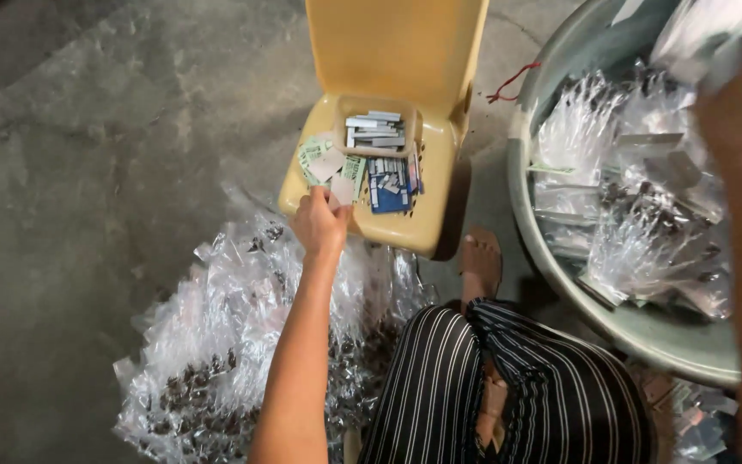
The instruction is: Attaching paper labels to small plastic bags containing metal components using a manual stapler.
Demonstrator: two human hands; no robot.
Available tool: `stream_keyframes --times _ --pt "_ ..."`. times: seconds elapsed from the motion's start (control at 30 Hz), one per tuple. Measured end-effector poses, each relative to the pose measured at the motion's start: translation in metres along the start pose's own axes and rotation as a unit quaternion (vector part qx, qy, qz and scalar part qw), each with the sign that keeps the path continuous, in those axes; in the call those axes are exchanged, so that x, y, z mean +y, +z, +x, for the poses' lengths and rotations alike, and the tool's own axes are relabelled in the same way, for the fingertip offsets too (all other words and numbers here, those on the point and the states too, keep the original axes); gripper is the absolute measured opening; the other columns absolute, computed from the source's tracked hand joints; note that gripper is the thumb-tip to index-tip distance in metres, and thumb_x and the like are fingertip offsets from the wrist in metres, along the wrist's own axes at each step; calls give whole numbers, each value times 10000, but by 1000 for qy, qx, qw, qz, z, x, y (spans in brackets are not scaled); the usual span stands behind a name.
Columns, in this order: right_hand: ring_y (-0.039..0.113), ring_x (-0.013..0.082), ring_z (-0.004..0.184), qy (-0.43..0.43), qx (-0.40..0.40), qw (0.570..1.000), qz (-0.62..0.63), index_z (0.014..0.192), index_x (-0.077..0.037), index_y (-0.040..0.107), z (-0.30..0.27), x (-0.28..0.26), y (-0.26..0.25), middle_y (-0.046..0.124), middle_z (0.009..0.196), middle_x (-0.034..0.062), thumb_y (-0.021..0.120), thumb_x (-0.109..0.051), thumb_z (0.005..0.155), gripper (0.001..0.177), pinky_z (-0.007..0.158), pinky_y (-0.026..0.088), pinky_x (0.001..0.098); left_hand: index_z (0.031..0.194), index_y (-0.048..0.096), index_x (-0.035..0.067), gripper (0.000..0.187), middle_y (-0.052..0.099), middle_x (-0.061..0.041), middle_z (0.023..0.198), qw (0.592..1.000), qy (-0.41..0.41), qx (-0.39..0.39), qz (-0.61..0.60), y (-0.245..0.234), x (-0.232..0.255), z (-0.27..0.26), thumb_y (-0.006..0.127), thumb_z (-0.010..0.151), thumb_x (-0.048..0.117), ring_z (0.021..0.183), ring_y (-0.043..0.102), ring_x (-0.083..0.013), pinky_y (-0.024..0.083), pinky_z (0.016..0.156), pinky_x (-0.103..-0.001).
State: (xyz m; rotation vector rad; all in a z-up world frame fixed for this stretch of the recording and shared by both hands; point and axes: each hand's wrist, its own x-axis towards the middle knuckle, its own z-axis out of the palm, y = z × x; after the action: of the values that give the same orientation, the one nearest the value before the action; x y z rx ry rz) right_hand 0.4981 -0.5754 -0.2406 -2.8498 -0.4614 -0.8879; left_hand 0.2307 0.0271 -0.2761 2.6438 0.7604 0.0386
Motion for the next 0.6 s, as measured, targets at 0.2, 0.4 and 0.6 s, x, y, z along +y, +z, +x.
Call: stream_keyframes --times 0.2,0.4,0.6 --pt "656 431 1008 66 -226 971 -36 1159 9 613 -77 -78 -10 700 1098 223 745 -243 902 383 762 531 507 842 620 178 213 712 -22 755 979 -40 26 -198 37 -38 24 789 748 267 721 675 -285 501 723 -406" --pt "628 184 518 406 -161 899 28 925 -69 708 -93 -55 1 626 665 21 676 -631 1122 597 277 382 527 768 678 152 171 687 17 704 933 -71 99 -339 50 -46 40 779 728 283 674 649 -162 519 697 -319" --pt "600 42 789 414 -247 719 500 1076 -345 643 -41 -208 -127 633 969 -131 733 -369 1004 117 627 520 235 953 586 85 291 681 -126 806 773 -159 -14 -614 -64 -4 -34 780 741 125 477 559 -139 452 441 -273"
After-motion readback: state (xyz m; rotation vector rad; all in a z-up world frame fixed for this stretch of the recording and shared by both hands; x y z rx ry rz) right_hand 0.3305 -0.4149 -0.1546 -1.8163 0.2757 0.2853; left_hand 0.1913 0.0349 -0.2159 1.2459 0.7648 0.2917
